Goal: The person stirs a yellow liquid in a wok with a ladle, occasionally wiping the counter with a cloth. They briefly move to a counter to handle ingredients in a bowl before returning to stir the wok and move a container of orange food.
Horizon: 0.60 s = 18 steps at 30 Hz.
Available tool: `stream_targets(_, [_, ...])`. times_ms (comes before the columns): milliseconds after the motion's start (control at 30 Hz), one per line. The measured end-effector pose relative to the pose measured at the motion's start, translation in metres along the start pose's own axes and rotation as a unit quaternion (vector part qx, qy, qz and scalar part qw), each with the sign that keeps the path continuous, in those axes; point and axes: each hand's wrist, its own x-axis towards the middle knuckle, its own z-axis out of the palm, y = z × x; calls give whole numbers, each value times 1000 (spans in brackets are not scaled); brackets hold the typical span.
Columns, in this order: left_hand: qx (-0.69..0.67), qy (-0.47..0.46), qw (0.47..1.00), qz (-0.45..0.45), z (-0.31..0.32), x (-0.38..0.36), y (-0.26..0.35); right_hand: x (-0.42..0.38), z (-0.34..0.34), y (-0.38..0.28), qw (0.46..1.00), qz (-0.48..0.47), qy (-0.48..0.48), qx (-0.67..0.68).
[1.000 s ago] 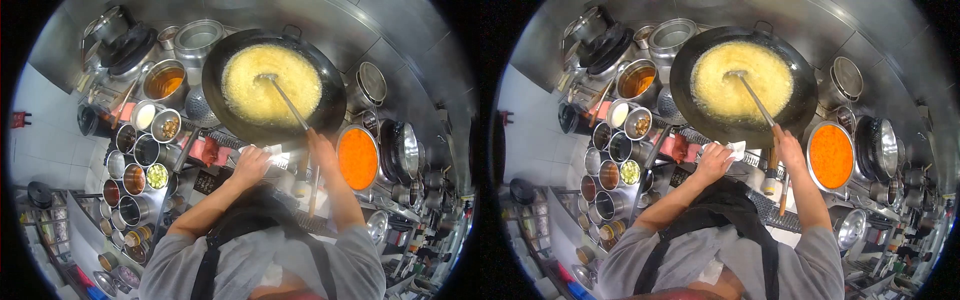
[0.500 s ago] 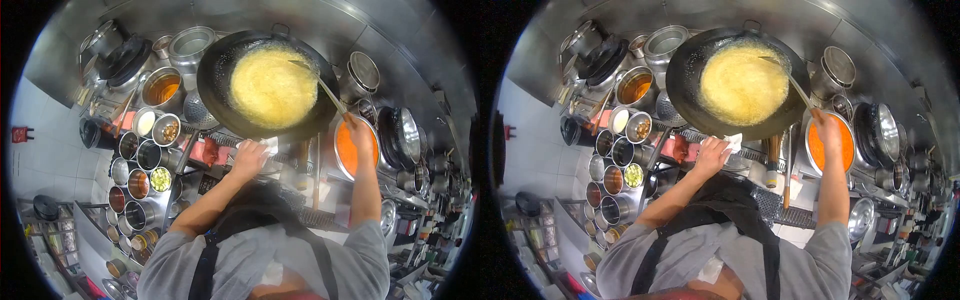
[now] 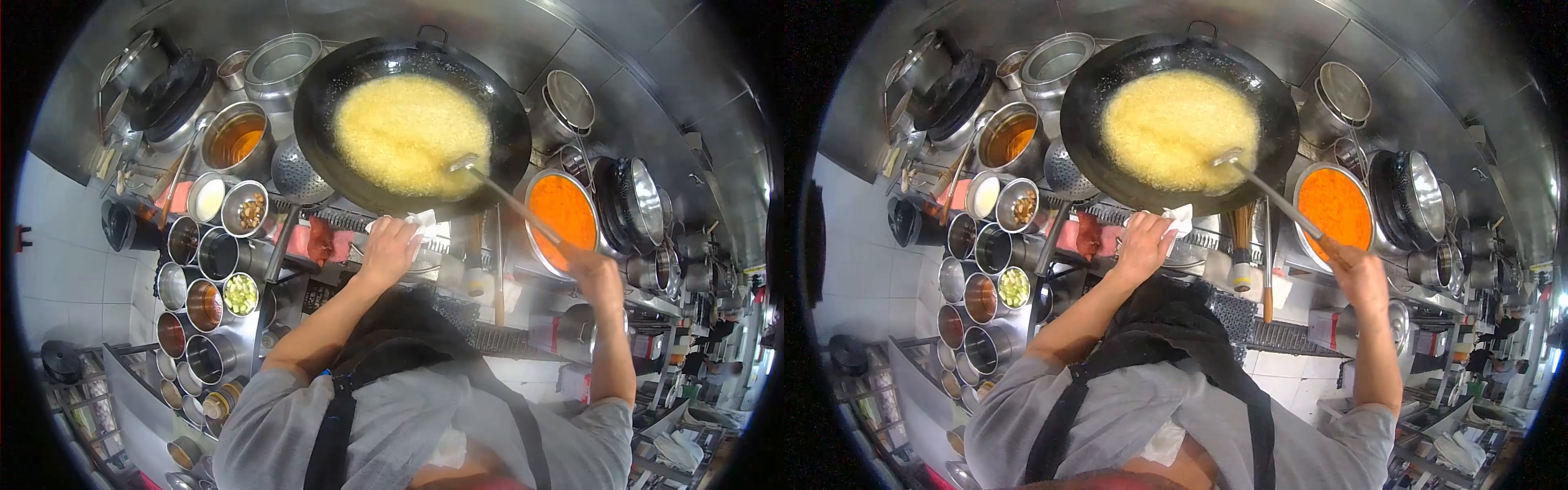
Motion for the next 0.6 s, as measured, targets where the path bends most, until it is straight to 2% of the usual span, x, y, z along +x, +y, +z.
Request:
stream_targets(33, [-1,4,1000,0,0,0,0,1,14,5,999,-51,3,-13])
stream_targets(133, [-8,7,1000,-6,1,-1,-1,12,52,-7,996,-82,-27,-22])
stream_targets(333, [-14,22,1000,-8,0,-2,0,63,133,-32,994,-61,-76,-56])
stream_targets(467, [-20,20,1000,-5,2,-3,-3,110,180,-33,996,-70,-36,-34])
stream_targets(600, [-13,18,1000,4,4,-4,-3,155,190,-28,998,-60,-10,-23])
